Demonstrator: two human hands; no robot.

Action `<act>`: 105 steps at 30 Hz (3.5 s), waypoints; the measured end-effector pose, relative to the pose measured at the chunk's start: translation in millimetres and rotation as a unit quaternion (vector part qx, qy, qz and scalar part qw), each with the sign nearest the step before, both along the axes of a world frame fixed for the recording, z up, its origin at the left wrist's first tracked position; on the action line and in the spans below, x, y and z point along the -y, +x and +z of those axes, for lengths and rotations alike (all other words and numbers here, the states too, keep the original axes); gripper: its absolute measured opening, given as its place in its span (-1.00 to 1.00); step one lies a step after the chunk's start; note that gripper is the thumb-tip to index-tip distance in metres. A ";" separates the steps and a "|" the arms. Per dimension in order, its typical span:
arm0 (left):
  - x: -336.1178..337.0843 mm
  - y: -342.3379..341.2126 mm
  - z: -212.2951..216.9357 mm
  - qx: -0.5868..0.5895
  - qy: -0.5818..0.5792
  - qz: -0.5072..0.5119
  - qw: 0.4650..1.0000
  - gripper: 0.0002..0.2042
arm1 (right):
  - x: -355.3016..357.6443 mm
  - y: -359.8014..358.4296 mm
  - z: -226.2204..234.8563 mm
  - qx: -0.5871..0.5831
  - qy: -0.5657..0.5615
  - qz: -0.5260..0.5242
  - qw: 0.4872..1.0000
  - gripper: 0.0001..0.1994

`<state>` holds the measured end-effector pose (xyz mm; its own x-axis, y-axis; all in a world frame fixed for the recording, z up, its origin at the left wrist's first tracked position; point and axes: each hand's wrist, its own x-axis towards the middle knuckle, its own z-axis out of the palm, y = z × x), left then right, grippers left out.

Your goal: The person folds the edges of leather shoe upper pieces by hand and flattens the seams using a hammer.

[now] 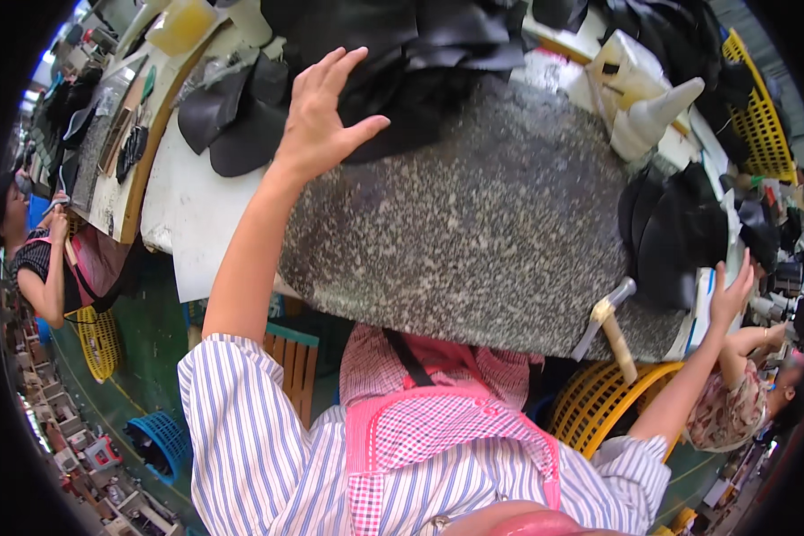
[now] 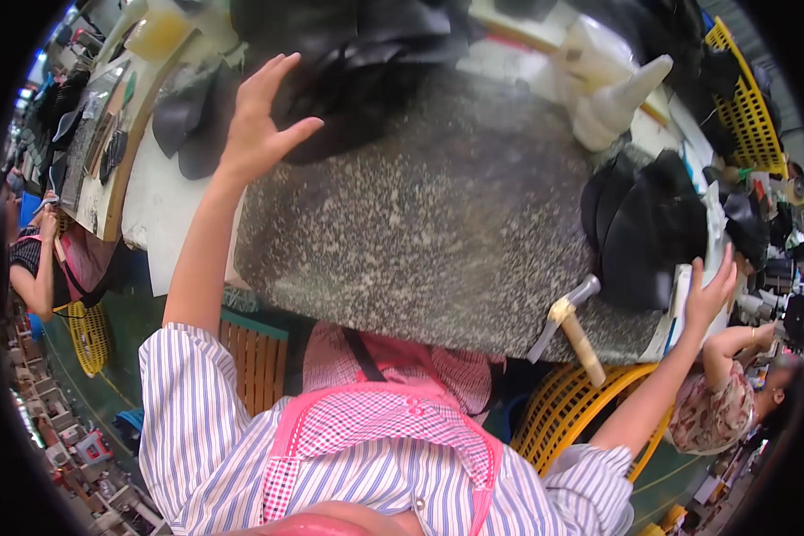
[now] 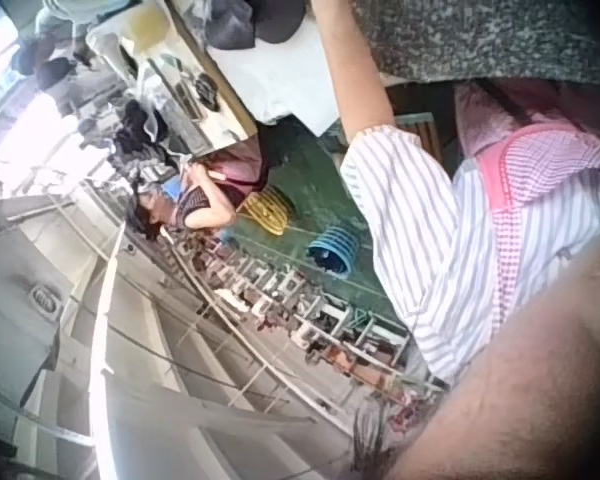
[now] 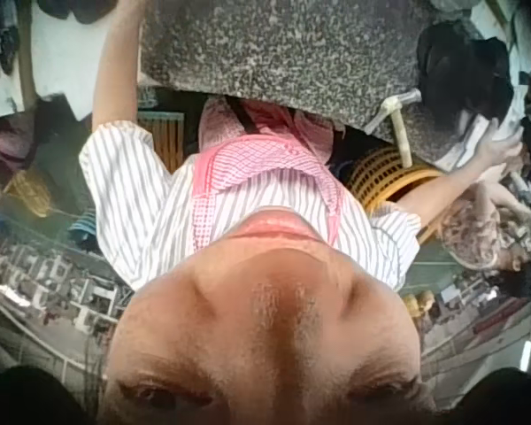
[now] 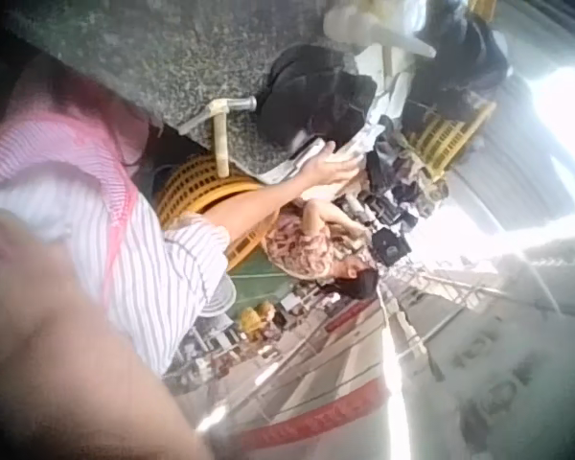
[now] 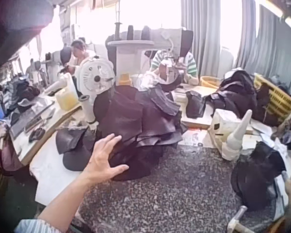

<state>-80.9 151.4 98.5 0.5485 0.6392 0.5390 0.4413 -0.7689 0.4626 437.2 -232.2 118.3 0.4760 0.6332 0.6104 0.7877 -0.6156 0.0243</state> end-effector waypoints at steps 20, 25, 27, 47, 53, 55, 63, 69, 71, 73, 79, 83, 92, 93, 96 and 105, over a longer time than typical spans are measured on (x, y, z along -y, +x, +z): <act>59.3 32.3 27.0 0.019 0.267 0.016 0.963 -0.80 | -204.2 -244.2 -55.5 -0.328 -0.028 0.382 0.864 -0.47; 136.0 29.2 -20.2 -0.090 0.089 -0.116 0.985 -0.54 | -254.5 -241.8 -77.3 -0.714 0.112 0.383 0.576 -0.28; 121.5 24.6 -15.5 0.020 -0.011 -0.176 0.984 -0.47 | -270.0 -251.5 -71.4 -0.737 0.090 0.348 0.573 -0.21; -82.1 2.5 -8.8 0.073 -0.050 0.051 0.995 -0.50 | -259.0 -294.9 -94.2 -0.502 0.069 0.426 0.750 -0.58; 6.6 -7.9 86.1 0.163 0.087 0.102 0.977 -0.51 | -308.3 -300.0 -77.7 -0.519 0.050 0.386 0.761 -0.61; 36.4 -2.8 79.6 0.095 0.229 0.128 0.960 -0.52 | -325.4 -306.8 -69.2 -0.487 0.030 0.345 0.802 -0.65; 88.7 6.1 -46.0 -0.066 0.143 0.080 0.984 -0.68 | -286.8 -291.9 -66.6 -0.511 0.198 0.445 0.708 -0.64; 55.0 14.2 -9.0 0.106 0.030 -0.001 0.994 -0.82 | -245.3 -315.7 -69.0 -0.487 0.183 0.439 0.733 -0.56; 57.0 13.0 7.5 0.141 0.080 -0.022 0.987 -0.81 | -251.7 -326.3 -51.9 -0.603 0.245 0.469 0.598 -0.46; 65.1 4.9 19.8 0.166 0.204 0.019 0.965 -0.82 | -258.1 -327.8 -48.5 -0.708 0.302 0.478 0.423 -0.22; 52.1 29.8 4.8 0.026 0.113 -0.030 0.993 -0.35 | -244.5 -308.7 -84.9 -0.839 0.218 0.337 0.366 -0.33; 76.8 33.9 -22.7 -0.026 -0.110 -0.233 0.966 -0.25 | -228.8 -309.5 -84.7 -0.825 0.232 0.409 0.314 -0.19; 54.9 37.3 -65.1 -0.011 0.069 -0.008 0.998 -0.57 | -206.3 -282.8 -39.9 -0.672 0.354 0.258 0.597 -0.67; 50.1 31.3 -71.3 -0.013 0.068 0.006 0.998 -0.57 | -193.4 -270.2 -30.5 -0.576 0.337 0.250 0.702 -0.72; 57.6 27.6 -69.5 -0.037 0.153 0.047 0.986 -0.67 | -131.0 -277.3 52.6 -0.278 0.094 0.408 0.865 -0.63; 198.6 61.1 -66.6 -0.109 0.078 -0.280 0.951 -0.70 | -52.8 -344.4 -58.2 -0.215 -0.440 0.372 0.789 0.00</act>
<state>-19.8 -47.3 31.9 0.8889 0.1353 0.4377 0.0143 -0.9631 0.2687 92.8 -179.4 60.2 -0.1833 0.9236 -0.3368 0.9749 0.1266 -0.1833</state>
